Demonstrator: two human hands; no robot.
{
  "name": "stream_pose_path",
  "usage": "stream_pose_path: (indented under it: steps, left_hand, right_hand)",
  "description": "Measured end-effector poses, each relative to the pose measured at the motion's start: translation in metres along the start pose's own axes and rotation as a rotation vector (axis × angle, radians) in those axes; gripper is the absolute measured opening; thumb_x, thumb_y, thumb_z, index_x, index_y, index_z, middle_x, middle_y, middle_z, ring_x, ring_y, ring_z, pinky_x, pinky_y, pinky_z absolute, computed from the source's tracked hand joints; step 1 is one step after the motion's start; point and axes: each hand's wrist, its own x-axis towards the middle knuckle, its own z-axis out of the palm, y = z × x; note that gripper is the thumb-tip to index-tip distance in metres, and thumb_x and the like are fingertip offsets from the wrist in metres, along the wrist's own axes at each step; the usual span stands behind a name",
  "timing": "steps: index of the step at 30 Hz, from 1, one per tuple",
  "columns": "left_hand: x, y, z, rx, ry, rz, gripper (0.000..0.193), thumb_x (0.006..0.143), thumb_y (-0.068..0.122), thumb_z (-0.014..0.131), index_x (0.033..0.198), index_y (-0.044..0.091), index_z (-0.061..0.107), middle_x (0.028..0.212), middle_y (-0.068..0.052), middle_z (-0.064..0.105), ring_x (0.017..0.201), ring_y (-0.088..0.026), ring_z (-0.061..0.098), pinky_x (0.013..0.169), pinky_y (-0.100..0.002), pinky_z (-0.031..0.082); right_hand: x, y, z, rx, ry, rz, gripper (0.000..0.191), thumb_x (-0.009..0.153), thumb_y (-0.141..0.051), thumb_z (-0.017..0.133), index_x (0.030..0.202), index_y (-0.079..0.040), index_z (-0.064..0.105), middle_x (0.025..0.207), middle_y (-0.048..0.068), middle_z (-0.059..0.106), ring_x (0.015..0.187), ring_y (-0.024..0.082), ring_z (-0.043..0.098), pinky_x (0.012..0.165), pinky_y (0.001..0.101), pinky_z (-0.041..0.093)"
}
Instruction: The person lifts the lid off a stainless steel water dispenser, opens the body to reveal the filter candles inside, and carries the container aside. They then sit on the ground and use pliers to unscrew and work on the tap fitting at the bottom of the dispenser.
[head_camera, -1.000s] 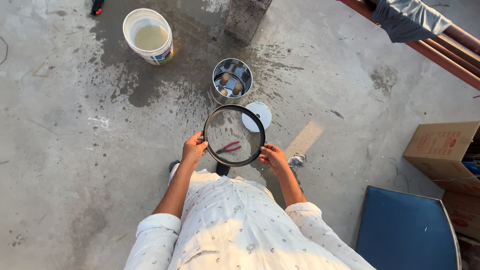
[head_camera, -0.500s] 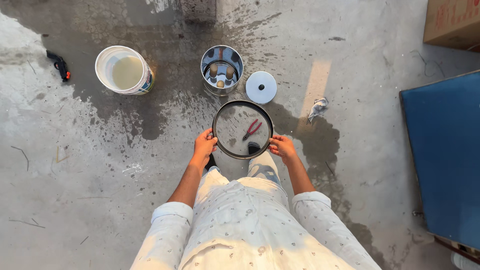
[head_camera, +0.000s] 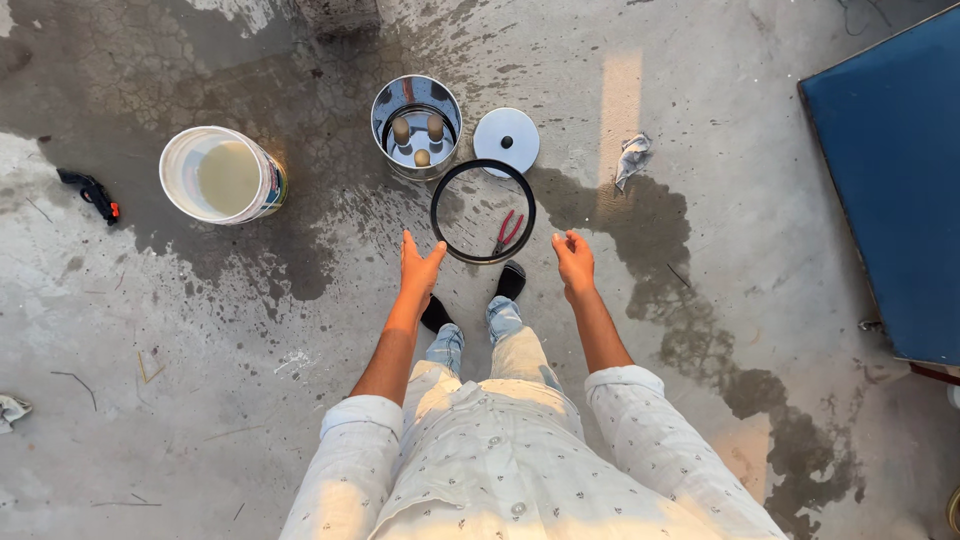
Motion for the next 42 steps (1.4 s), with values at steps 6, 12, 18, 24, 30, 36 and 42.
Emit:
stream_pose_path:
  steps: [6, 12, 18, 24, 30, 36, 42]
  left_hand:
    - [-0.07, 0.025, 0.025, 0.052, -0.194, 0.65, 0.077, 0.107, 0.051, 0.048, 0.163, 0.004, 0.024, 0.171, -0.024, 0.017, 0.159, -0.037, 0.02, 0.127, -0.042, 0.02]
    - [-0.072, 0.029, 0.03, 0.387, -0.212, 0.888, 0.07, 0.103, 0.055, 0.049, 0.155, 0.009, 0.048, 0.165, -0.012, 0.042, 0.159, -0.03, 0.035, 0.128, -0.051, 0.024]
    - [-0.017, 0.051, 0.01, -0.741, -0.743, -0.171, 0.091, 0.099, 0.072, 0.023, 0.157, 0.004, 0.04, 0.159, -0.018, 0.044, 0.14, -0.031, 0.047, 0.114, -0.042, 0.04]
    - [-0.046, 0.06, 0.004, -1.273, -0.868, -0.12, 0.086, 0.103, 0.068, 0.019, 0.157, 0.003, 0.037, 0.162, -0.014, 0.041, 0.144, -0.025, 0.049, 0.12, -0.038, 0.038]
    - [-0.058, 0.059, -0.01, -0.913, -0.592, 0.195, 0.073, 0.107, 0.056, 0.025, 0.158, 0.005, 0.035, 0.158, -0.02, 0.044, 0.142, -0.037, 0.043, 0.115, -0.051, 0.037]
    - [-0.07, 0.041, 0.012, 0.044, -0.082, 1.055, 0.067, 0.109, 0.053, 0.039, 0.158, 0.007, 0.041, 0.157, -0.014, 0.049, 0.151, -0.032, 0.042, 0.124, -0.048, 0.032]
    - [-0.048, 0.022, -0.026, 0.13, -0.01, 0.587, 0.03, 0.109, 0.03, 0.056, 0.127, 0.011, 0.072, 0.132, -0.014, 0.073, 0.122, -0.025, 0.069, 0.102, -0.037, 0.055]
  right_hand:
    - [-0.053, -0.005, 0.032, 0.353, -0.387, 0.425, 0.075, 0.092, -0.071, 0.051, 0.141, -0.014, 0.055, 0.126, -0.004, 0.06, 0.11, 0.012, 0.057, 0.095, 0.0366, 0.044]
    - [-0.075, -0.044, 0.05, 0.936, -0.72, 0.294, 0.083, 0.096, -0.074, 0.033, 0.146, -0.009, 0.047, 0.145, 0.016, 0.053, 0.123, 0.028, 0.059, 0.105, 0.0431, 0.046]
    - [-0.096, -0.067, 0.046, -0.114, -0.564, -0.758, 0.065, 0.107, -0.058, 0.045, 0.154, -0.013, 0.046, 0.168, 0.009, 0.033, 0.152, 0.031, 0.039, 0.125, 0.0453, 0.029]
    - [-0.084, -0.079, 0.048, -0.763, -0.238, -1.194, 0.052, 0.1, -0.042, 0.057, 0.148, -0.022, 0.056, 0.163, 0.006, 0.043, 0.156, 0.033, 0.03, 0.127, 0.0533, 0.005]
    - [-0.04, -0.104, 0.03, -0.073, -0.32, -0.213, 0.068, 0.101, -0.064, 0.05, 0.147, -0.014, 0.057, 0.145, 0.009, 0.065, 0.144, 0.025, 0.056, 0.121, 0.0436, 0.042]
    - [-0.105, -0.085, 0.077, 0.549, -0.643, 0.231, 0.08, 0.095, -0.069, 0.038, 0.155, -0.016, 0.038, 0.156, 0.006, 0.046, 0.136, 0.018, 0.051, 0.112, 0.0339, 0.041]
    - [-0.095, -0.092, 0.038, 0.542, -0.723, -0.013, 0.065, 0.101, -0.047, 0.052, 0.154, -0.011, 0.042, 0.158, 0.018, 0.047, 0.121, 0.025, 0.055, 0.105, 0.0386, 0.044]
